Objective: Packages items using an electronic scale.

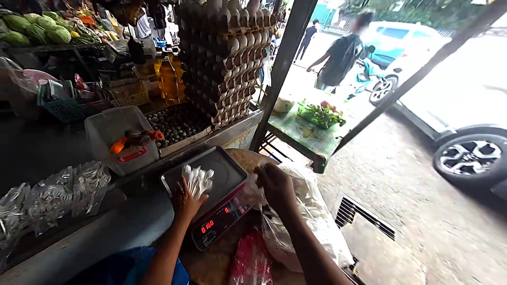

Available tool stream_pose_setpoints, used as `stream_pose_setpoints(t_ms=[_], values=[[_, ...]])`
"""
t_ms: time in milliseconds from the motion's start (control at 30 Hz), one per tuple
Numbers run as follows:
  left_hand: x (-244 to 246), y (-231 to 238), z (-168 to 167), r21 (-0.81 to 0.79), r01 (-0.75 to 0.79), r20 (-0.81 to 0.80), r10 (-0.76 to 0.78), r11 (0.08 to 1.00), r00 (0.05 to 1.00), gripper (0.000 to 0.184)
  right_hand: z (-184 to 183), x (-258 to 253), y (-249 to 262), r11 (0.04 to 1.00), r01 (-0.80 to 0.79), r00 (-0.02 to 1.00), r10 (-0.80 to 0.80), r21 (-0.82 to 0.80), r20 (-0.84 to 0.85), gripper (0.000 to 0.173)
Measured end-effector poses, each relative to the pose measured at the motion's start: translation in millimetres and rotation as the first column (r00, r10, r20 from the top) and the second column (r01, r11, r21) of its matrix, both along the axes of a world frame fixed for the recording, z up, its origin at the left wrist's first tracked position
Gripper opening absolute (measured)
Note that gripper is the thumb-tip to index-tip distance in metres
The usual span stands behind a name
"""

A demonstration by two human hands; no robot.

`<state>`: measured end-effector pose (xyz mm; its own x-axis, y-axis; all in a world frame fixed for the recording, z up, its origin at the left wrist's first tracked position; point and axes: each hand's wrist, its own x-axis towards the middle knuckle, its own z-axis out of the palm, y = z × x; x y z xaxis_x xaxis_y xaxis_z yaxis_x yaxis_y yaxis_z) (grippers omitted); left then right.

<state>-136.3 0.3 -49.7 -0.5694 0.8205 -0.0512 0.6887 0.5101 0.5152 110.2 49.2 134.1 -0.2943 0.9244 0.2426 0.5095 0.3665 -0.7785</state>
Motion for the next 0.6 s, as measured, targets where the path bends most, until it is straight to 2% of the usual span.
stream_pose_setpoints(t_ms=[67,167,233,333,400,433,533,600], values=[[-3,-7,4,0.020,0.028,0.042,-0.029,0.999,0.999,0.127,-4,-23,25,0.999,0.036,0.998,-0.035,0.032,-0.053,0.025],[-7,-18,9,0.079,0.032,0.064,-0.037,0.996,0.997,0.128,-39,-51,47,0.999,0.045,0.997,-0.046,-0.012,-0.067,0.028],[-11,-27,13,0.113,0.020,0.089,-0.030,0.993,0.996,0.126,-77,-62,47,0.994,0.041,0.999,-0.042,-0.104,-0.010,0.032],[-21,-38,23,0.047,-0.006,0.159,-0.001,0.999,0.987,0.126,-126,-62,34,0.965,0.079,0.994,-0.059,-0.248,0.090,0.033],[-29,-45,23,0.044,-0.024,0.155,0.017,0.999,0.988,0.128,-147,-54,25,0.961,0.097,0.993,-0.076,-0.261,0.090,0.032],[-31,-48,23,0.050,-0.030,0.146,0.022,0.998,0.989,0.130,-155,-47,21,0.963,0.094,0.995,-0.083,-0.252,0.054,0.036],[-34,-51,23,0.033,-0.037,0.139,0.032,0.999,0.990,0.132,-173,-26,12,0.969,0.110,0.982,-0.140,-0.222,-0.123,0.067],[-33,-49,26,0.002,-0.039,0.138,0.039,0.999,0.990,0.131,-174,-13,8,0.964,0.131,0.966,-0.177,-0.231,-0.190,0.076]])
